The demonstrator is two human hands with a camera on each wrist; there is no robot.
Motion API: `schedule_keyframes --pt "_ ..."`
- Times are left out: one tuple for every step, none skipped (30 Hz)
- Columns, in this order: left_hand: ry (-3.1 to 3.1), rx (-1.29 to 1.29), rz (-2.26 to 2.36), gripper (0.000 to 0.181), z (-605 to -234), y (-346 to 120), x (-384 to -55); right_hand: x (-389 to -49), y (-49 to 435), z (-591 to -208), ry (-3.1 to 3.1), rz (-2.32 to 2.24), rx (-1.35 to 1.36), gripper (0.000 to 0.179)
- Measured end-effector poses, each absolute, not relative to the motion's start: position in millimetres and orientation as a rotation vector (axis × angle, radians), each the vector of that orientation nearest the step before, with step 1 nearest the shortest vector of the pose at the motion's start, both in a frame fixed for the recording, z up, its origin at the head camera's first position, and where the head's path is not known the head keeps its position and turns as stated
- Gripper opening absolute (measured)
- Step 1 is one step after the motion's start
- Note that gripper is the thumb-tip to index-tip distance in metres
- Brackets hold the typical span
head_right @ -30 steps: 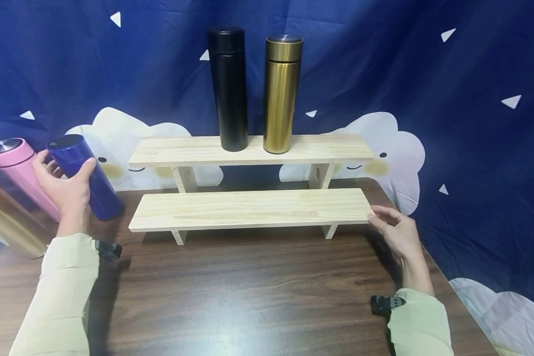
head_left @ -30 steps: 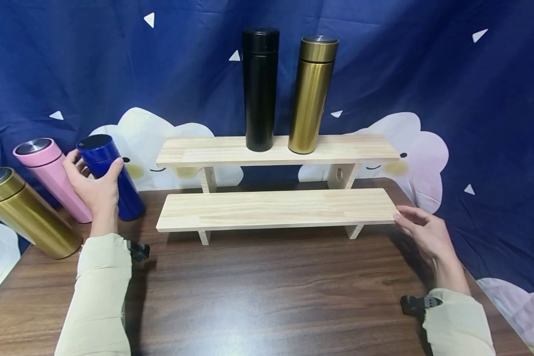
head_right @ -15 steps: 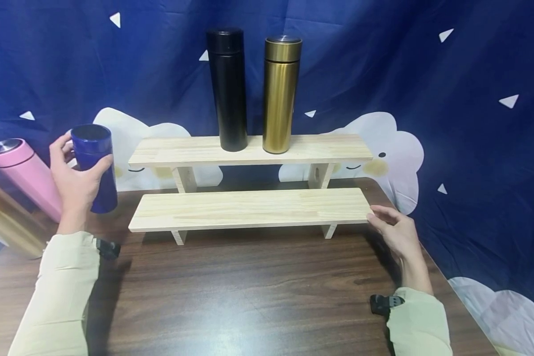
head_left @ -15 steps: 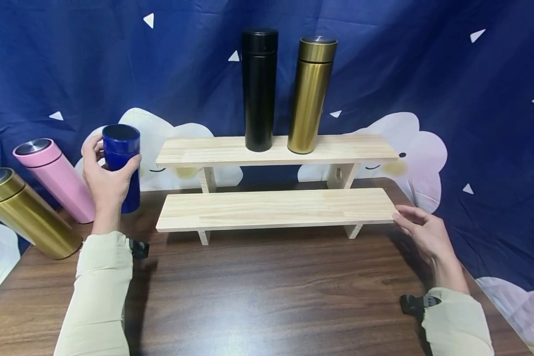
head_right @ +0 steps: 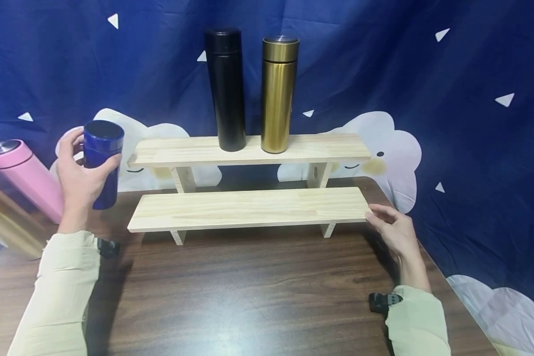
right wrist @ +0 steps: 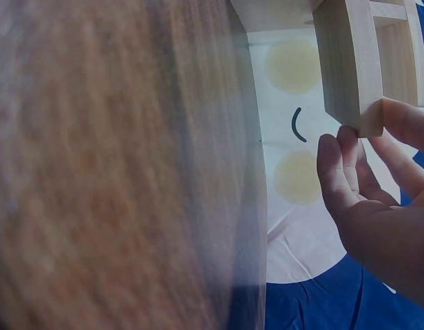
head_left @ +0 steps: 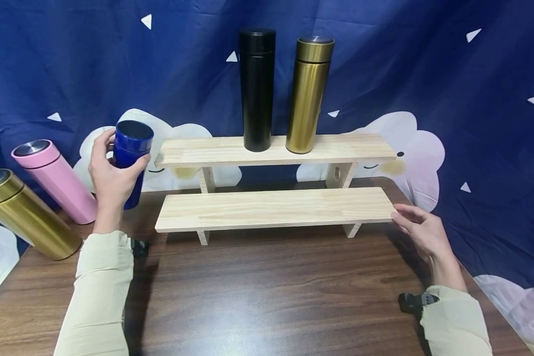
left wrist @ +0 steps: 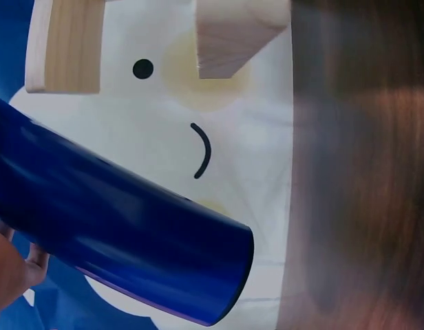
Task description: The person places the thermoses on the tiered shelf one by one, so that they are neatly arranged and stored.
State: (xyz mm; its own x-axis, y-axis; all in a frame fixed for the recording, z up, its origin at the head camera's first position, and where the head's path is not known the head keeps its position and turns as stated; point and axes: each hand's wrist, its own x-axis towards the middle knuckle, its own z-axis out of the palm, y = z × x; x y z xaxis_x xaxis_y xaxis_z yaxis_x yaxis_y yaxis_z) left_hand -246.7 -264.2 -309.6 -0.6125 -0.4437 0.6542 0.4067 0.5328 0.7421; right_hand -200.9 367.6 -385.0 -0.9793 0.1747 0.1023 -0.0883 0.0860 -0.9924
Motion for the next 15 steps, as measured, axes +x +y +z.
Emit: schedule_keyframes --pt "-1.883 0.025 -1.188 0.071 -308.9 -262.8 -246.7 -200.8 367.7 -385.2 -2.168 1.993 -0.088 0.019" --pt "-1.887 0.018 -1.176 0.071 -308.1 -261.4 -246.5 -200.8 367.8 -385.4 -2.183 1.975 -0.091 0.019" --pt "-1.893 0.014 -1.166 0.070 -307.2 -260.0 -246.4 -200.9 368.0 -385.7 -2.194 1.961 -0.093 0.018" --pt "-1.900 0.006 -1.158 0.070 -306.2 -258.5 -246.0 -201.0 368.1 -385.9 -2.205 1.948 -0.096 0.018" --pt "-1.905 0.001 -1.149 0.070 -305.3 -257.1 -245.9 -201.2 368.2 -386.2 -2.216 1.933 -0.099 0.018" --pt "-1.912 -0.002 -1.141 0.070 -304.1 -255.8 -245.6 -201.3 368.3 -386.2 -2.221 1.927 -0.100 0.018" --pt "-1.923 -0.008 -1.133 0.071 -303.7 -255.9 -246.2 -201.5 368.3 -386.3 -2.226 1.922 -0.102 0.018" --pt "-1.933 -0.013 -1.121 0.071 -302.7 -255.0 -246.1 -201.7 368.3 -386.3 -2.228 1.923 -0.103 0.018" --pt "-1.943 -0.015 -1.110 0.072 -301.8 -254.2 -246.1 -201.8 368.4 -386.2 -2.222 1.932 -0.102 0.018" --pt "-1.952 -0.017 -1.097 0.072 -301.2 -253.6 -246.4 -201.8 368.4 -386.1 -2.217 1.939 -0.100 0.018" --pt "-1.959 -0.018 -1.085 0.072 -300.7 -253.1 -246.8 -201.8 368.4 -386.0 -2.211 1.949 -0.099 0.018" --pt "-1.967 -0.018 -1.072 0.073 -300.3 -252.6 -247.0 -201.7 368.4 -385.8 -2.204 1.959 -0.097 0.019" --pt "-1.972 -0.020 -1.064 0.073 -299.9 -252.1 -247.3 -201.7 368.5 -385.6 -2.200 1.965 -0.097 0.019" --pt "-1.976 -0.020 -1.056 0.073 -299.7 -251.8 -247.3 -201.7 368.5 -385.3 -2.199 1.968 -0.098 0.019" --pt "-1.978 -0.020 -1.051 0.073 -299.2 -251.4 -247.6 -201.7 368.5 -385.1 -2.203 1.962 -0.100 0.019"
